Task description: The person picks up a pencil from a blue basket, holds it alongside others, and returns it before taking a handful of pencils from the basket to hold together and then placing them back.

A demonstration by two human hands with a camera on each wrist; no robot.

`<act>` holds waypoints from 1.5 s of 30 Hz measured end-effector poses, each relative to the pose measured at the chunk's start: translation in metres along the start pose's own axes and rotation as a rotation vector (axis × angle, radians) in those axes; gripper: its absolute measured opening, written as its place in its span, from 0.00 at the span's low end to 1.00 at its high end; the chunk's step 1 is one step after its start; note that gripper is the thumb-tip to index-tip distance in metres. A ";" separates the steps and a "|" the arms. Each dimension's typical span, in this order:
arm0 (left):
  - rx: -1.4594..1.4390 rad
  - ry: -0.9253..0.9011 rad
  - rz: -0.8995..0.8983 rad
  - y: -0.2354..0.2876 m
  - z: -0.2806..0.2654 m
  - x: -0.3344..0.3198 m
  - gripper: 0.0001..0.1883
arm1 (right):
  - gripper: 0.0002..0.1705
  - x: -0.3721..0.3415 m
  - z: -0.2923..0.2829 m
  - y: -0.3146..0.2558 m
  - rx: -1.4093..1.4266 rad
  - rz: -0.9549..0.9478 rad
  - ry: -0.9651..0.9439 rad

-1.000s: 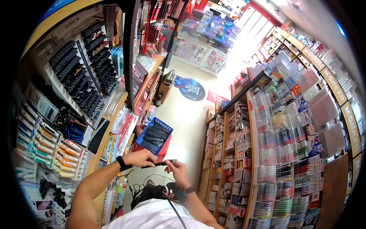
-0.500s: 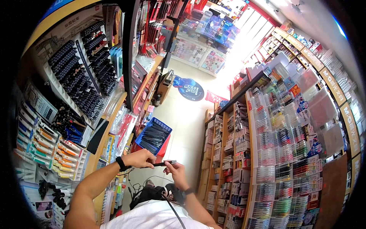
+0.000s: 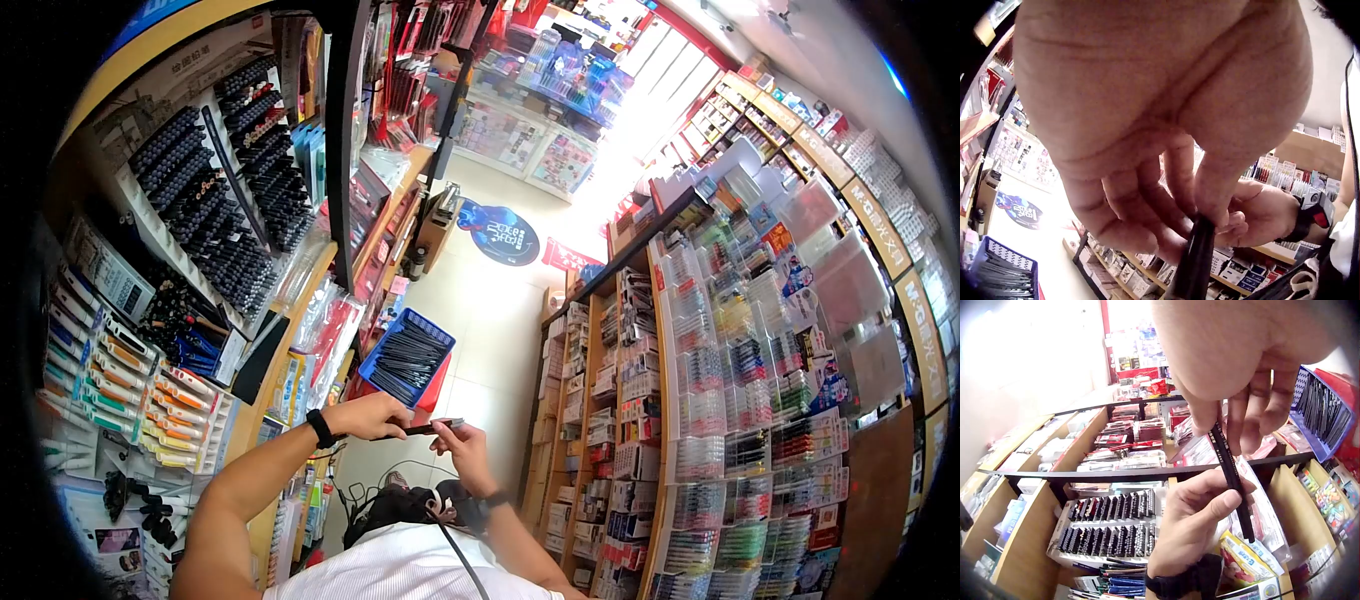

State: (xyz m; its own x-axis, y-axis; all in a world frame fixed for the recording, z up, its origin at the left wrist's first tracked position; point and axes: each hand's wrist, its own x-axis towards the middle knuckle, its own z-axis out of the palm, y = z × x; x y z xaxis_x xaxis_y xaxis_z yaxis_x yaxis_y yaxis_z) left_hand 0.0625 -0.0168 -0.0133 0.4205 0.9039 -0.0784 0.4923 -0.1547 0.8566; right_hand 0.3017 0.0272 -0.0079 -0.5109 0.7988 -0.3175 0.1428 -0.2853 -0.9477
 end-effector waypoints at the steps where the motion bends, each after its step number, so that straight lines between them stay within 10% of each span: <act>1: 0.009 -0.007 0.003 0.001 -0.001 0.000 0.11 | 0.16 0.001 0.001 0.000 -0.006 -0.002 0.002; 27: 0.027 0.011 -0.074 -0.005 -0.009 -0.001 0.14 | 0.15 0.025 -0.003 -0.007 -0.032 0.031 -0.057; 45: 0.090 0.171 -0.270 0.000 -0.021 0.013 0.17 | 0.13 0.130 -0.035 -0.037 -0.132 -0.003 -0.496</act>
State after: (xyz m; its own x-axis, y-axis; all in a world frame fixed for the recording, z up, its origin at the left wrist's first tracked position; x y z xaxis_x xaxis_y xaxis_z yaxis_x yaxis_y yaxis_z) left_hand 0.0521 0.0034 -0.0031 0.1352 0.9698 -0.2030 0.6370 0.0719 0.7675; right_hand 0.2599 0.1601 -0.0147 -0.8478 0.4429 -0.2916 0.2300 -0.1884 -0.9548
